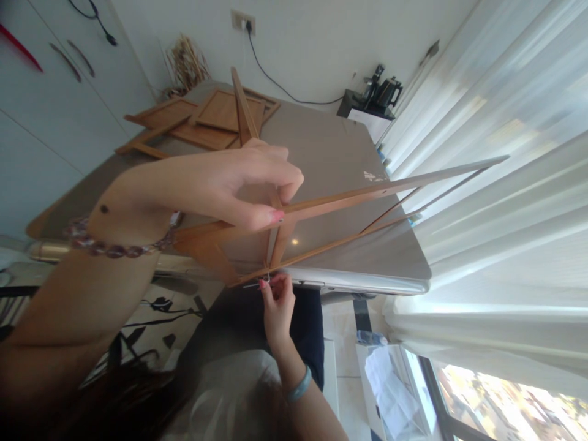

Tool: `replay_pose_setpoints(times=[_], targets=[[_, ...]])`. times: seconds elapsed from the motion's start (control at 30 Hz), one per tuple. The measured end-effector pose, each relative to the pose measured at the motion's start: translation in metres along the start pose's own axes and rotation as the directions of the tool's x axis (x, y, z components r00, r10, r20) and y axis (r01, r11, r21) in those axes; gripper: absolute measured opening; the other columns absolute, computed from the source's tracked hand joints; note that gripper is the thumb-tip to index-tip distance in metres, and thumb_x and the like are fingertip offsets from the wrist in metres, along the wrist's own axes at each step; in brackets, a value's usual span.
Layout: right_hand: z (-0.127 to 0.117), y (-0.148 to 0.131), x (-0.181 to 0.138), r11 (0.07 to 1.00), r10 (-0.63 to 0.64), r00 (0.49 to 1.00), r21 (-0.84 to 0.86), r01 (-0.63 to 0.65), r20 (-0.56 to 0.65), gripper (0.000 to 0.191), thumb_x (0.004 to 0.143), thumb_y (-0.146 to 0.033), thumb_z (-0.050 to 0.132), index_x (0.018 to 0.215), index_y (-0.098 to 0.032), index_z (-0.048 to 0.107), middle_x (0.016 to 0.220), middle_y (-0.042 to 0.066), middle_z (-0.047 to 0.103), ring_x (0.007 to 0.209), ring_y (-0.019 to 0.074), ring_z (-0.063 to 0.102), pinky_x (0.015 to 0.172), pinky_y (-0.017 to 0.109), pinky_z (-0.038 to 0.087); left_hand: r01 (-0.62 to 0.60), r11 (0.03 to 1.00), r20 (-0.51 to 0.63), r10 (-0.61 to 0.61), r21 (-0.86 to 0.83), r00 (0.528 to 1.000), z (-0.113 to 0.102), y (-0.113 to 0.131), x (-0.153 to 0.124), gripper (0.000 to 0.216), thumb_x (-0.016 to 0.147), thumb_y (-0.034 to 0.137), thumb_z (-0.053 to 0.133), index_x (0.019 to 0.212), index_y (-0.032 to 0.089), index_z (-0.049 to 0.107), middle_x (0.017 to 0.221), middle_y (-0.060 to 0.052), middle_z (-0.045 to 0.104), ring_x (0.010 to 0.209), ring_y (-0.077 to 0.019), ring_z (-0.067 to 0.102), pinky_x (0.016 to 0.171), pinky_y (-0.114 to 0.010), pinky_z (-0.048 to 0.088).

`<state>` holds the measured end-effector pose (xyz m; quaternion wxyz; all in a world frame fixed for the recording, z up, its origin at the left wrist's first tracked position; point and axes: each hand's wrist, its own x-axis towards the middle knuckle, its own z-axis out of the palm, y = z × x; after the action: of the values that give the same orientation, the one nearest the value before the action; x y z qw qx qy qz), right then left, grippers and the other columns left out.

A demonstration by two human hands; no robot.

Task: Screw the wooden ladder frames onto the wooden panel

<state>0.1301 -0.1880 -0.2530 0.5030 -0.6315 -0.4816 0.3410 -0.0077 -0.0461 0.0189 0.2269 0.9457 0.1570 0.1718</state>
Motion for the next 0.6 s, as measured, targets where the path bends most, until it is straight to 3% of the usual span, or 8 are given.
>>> replay_pose_setpoints(times=[0.1,0.2,0.3,0.37,0.6], targets=[[-0.011,0.007,0.009,0.975,-0.157,0.987,-0.163,0.149,-0.04,0.041,0.082,-0.062,0.066,0.09,-0.023,0.059,0.072,0.0,0.064,0.063,0.0153,0.057,0.059,0.027,0.042,-0.01,1.0,0.012,0.01,-0.003,1.0,0.0,-0.001,0.0,0.024,0.084,0.039,0.048,0.072,0.02,0.038,0.068,-0.001,0.043,0.083,-0.018,0.043,0.09,-0.038,0.033],[-0.023,0.009,0.023,0.89,-0.34,0.94,-0.31,0.335,0.037,0.037,0.081,-0.061,0.069,0.083,-0.024,0.066,0.076,0.002,0.068,0.072,0.0172,0.061,0.068,0.029,0.041,-0.012,1.0,0.005,0.012,-0.006,1.0,0.001,0.0,0.0,0.024,0.084,0.039,0.048,0.071,0.02,0.039,0.067,0.0,0.044,0.082,-0.0175,0.044,0.091,-0.037,0.034],[-0.029,0.007,0.033,0.577,-0.629,0.758,-0.55,0.604,0.173,0.031,0.092,-0.053,0.059,0.084,-0.024,0.067,0.074,0.002,0.068,0.069,0.0159,0.059,0.066,0.031,0.034,-0.018,1.0,-0.005,0.018,-0.002,1.0,0.001,-0.001,0.0,0.024,0.084,0.038,0.049,0.071,0.02,0.04,0.067,0.0,0.045,0.081,-0.017,0.044,0.09,-0.037,0.036],[-0.028,0.006,0.035,0.406,-0.72,0.653,-0.62,0.672,0.236,0.033,0.098,-0.05,0.051,0.086,-0.024,0.066,0.07,0.001,0.067,0.066,0.0153,0.058,0.064,0.031,0.031,-0.024,1.0,-0.013,0.024,-0.005,1.0,0.001,-0.001,0.001,0.024,0.083,0.037,0.05,0.07,0.02,0.04,0.066,0.0,0.045,0.08,-0.0168,0.045,0.089,-0.037,0.038],[-0.017,0.007,0.031,0.406,-0.744,0.644,-0.645,0.648,0.179,0.046,0.105,-0.044,0.03,0.084,-0.02,0.063,0.064,0.002,0.062,0.061,0.0153,0.055,0.063,0.031,0.031,-0.012,0.999,-0.024,0.012,-0.038,1.0,0.0,-0.002,0.002,0.021,0.079,0.033,0.055,0.068,0.02,0.043,0.065,0.0,0.044,0.079,-0.0168,0.044,0.084,-0.035,0.038]])
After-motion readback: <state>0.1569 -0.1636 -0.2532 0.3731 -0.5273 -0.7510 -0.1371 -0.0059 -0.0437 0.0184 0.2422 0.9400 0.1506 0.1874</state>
